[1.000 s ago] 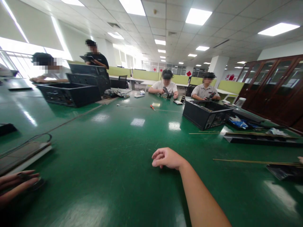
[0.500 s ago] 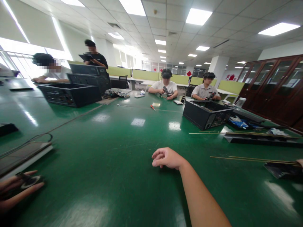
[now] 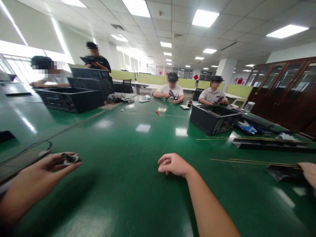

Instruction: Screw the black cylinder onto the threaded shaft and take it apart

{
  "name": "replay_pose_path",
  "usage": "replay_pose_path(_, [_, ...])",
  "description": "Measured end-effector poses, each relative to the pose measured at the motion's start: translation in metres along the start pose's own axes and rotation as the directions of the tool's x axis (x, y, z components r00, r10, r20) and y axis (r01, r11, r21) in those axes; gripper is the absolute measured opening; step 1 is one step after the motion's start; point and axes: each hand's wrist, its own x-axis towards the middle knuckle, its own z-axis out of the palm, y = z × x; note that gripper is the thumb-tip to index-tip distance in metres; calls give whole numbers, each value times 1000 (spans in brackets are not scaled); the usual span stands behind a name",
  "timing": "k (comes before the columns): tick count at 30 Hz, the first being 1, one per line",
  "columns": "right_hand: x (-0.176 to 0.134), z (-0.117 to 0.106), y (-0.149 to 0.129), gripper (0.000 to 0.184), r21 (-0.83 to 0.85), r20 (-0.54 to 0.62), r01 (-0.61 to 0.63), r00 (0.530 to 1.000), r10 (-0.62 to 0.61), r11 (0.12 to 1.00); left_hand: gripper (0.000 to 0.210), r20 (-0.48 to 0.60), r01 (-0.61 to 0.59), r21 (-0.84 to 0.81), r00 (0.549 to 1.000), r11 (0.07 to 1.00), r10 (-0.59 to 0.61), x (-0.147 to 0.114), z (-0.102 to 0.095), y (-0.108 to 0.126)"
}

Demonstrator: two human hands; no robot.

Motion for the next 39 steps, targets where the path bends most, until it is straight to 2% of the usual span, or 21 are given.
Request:
replay_pose_path(3, [4, -2, 3, 35, -14, -109, 55, 992, -56, 998, 48, 176, -128, -187, 971, 974, 161, -3, 25, 60])
replay_pose_path(6, [5, -3, 2, 41, -63, -198, 113, 972, -124, 992, 39, 268, -321, -351, 865, 879, 423, -10, 64, 104])
replay_pose_path(8, [1, -1, -3, 48, -203, -234, 175, 947, -221, 963, 33, 287, -433, -404, 776, 805, 562, -17, 91, 124])
replay_pose_path(10, [-3, 2, -9, 56, -412, -224, 228, 913, -341, 882, 31, 290, -506, -447, 698, 737, 655, -23, 113, 136])
replay_pose_path(12, [-8, 6, -16, 64, -528, -187, 259, 893, -408, 809, 32, 279, -526, -484, 664, 699, 693, -28, 128, 141])
replay_pose_path(15, [-9, 14, -20, 64, -604, -165, 263, 882, -441, 752, 38, 271, -481, -510, 697, 713, 664, -32, 141, 138])
replay_pose_path(18, [-7, 21, -20, 56, -656, -146, 246, 886, -440, 714, 34, 272, -437, -530, 724, 726, 634, -33, 145, 129])
replay_pose_path(25, [-4, 33, -22, 40, -713, -141, 206, 894, -425, 670, 22, 254, -426, -607, 696, 671, 672, -33, 146, 127])
replay_pose_path(39, [-4, 36, -22, 23, -719, -160, 195, 888, -432, 666, 22, 253, -412, -625, 697, 663, 672, -35, 147, 127])
